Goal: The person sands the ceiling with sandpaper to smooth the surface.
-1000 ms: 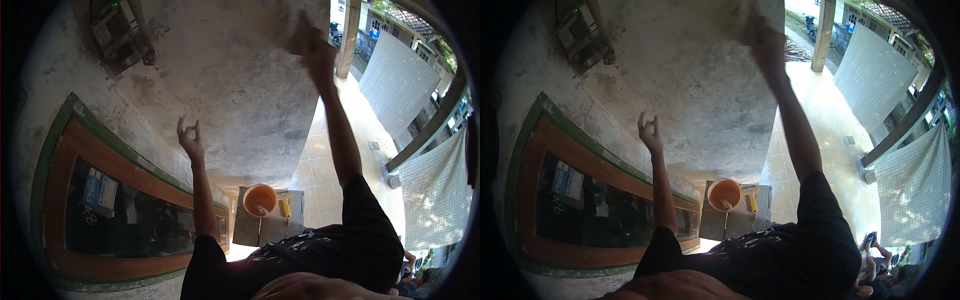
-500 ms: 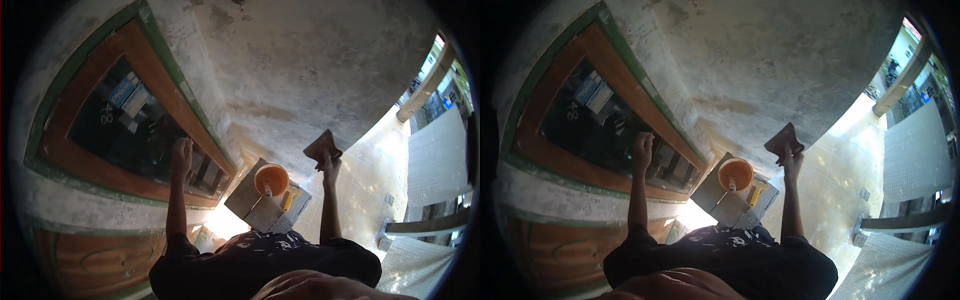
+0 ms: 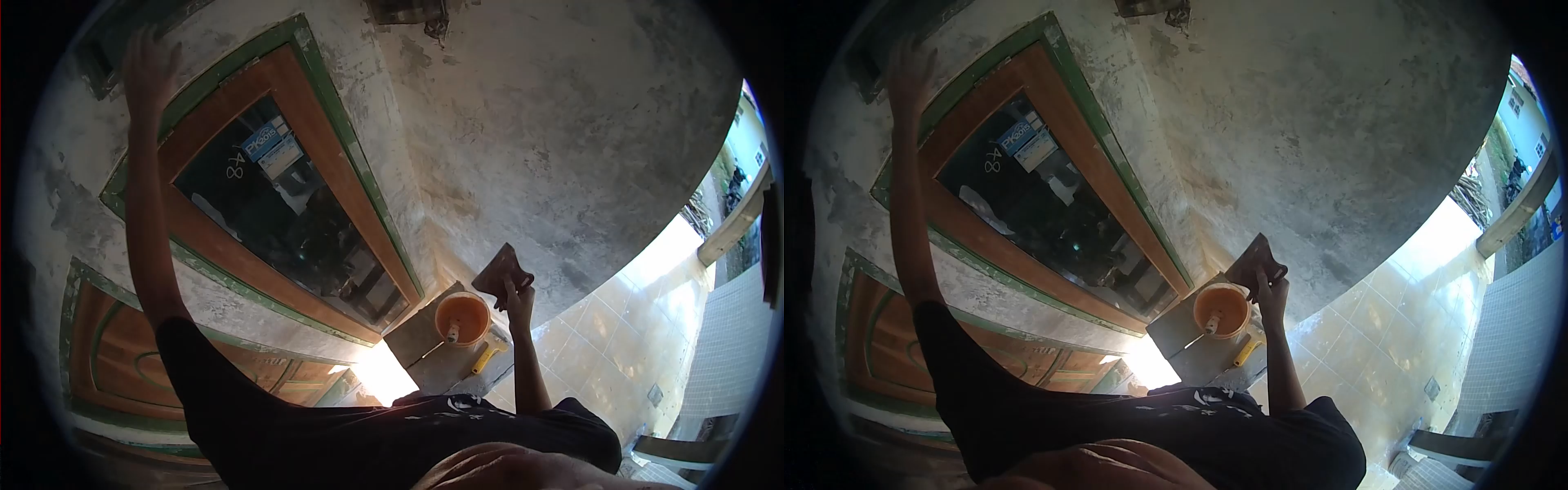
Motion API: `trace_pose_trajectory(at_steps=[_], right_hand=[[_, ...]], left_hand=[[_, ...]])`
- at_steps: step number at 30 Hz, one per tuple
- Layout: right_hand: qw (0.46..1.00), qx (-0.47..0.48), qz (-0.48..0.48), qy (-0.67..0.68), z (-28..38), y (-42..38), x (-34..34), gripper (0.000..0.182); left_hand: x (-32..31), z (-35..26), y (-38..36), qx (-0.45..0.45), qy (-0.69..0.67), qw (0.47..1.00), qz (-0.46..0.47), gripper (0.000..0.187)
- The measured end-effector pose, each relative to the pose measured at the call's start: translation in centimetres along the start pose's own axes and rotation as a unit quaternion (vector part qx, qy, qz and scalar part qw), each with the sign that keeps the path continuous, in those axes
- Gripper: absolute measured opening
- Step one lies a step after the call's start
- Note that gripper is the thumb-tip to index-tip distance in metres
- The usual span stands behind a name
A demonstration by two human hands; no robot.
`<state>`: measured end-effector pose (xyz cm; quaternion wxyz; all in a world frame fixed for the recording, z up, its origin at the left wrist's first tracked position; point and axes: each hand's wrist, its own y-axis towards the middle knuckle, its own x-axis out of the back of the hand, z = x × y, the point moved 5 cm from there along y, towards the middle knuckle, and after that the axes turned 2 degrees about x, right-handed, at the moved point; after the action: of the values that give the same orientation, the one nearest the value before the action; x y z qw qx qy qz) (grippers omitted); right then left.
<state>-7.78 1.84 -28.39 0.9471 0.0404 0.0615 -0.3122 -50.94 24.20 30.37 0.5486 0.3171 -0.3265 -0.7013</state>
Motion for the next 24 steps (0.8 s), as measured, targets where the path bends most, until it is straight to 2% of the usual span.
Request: trace_pose_trajectory(at_steps=[2,3,5,6,8,11,12,13,15,16,24], right_hand=[[1.000,-0.013,0.001,-0.010,-0.4,-0.8,0.8,0.026],[0.999,-0.029,0.000,-0.020,-0.6,-0.9,1.1,0.026],[0.998,-0.051,0.003,-0.021,-0.9,-1.2,1.7,0.026],[0.997,-0.073,0.004,-0.019,-1.3,-1.8,2.2,0.026],[0.995,-0.102,-0.007,-0.018,-2.5,-2.4,3.0,0.026],[0.993,-0.109,-0.014,-0.035,-4.1,-2.5,4.2,0.027],[0.992,-0.119,-0.013,-0.037,-4.5,-2.5,4.5,0.027],[0.990,-0.130,-0.008,-0.046,-4.9,-2.4,4.7,0.025],[0.988,-0.145,-0.001,-0.056,-5.5,-1.9,4.9,0.023],[0.989,-0.140,0.000,-0.056,-5.7,-1.7,4.9,0.023],[0.989,-0.122,0.047,-0.068,-5.3,0.0,3.7,0.022]], left_hand=[[-3.2,4.0,1.0,0.093,0.108,0.985,0.100,0.064],[-4.4,5.5,1.0,0.096,0.109,0.984,0.101,0.064],[-7.9,7.3,-0.2,0.095,0.196,0.935,0.280,0.080],[-7.7,6.4,-0.2,0.089,0.191,0.934,0.290,0.080],[-6.8,5.2,1.0,0.141,0.253,0.910,0.296,0.084],[-9.7,8.4,-0.2,0.161,0.251,0.891,0.343,0.086],[-8.5,6.3,-0.4,-0.056,0.348,0.870,0.344,0.085],[-8.7,6.3,-0.4,-0.064,0.347,0.868,0.350,0.085],[-8.3,6.6,0.0,0.015,0.323,0.895,0.309,0.079],[-8.3,6.4,0.1,0.009,0.321,0.894,0.314,0.079],[-6.3,3.9,0.7,0.145,0.182,0.911,0.340,0.097]])
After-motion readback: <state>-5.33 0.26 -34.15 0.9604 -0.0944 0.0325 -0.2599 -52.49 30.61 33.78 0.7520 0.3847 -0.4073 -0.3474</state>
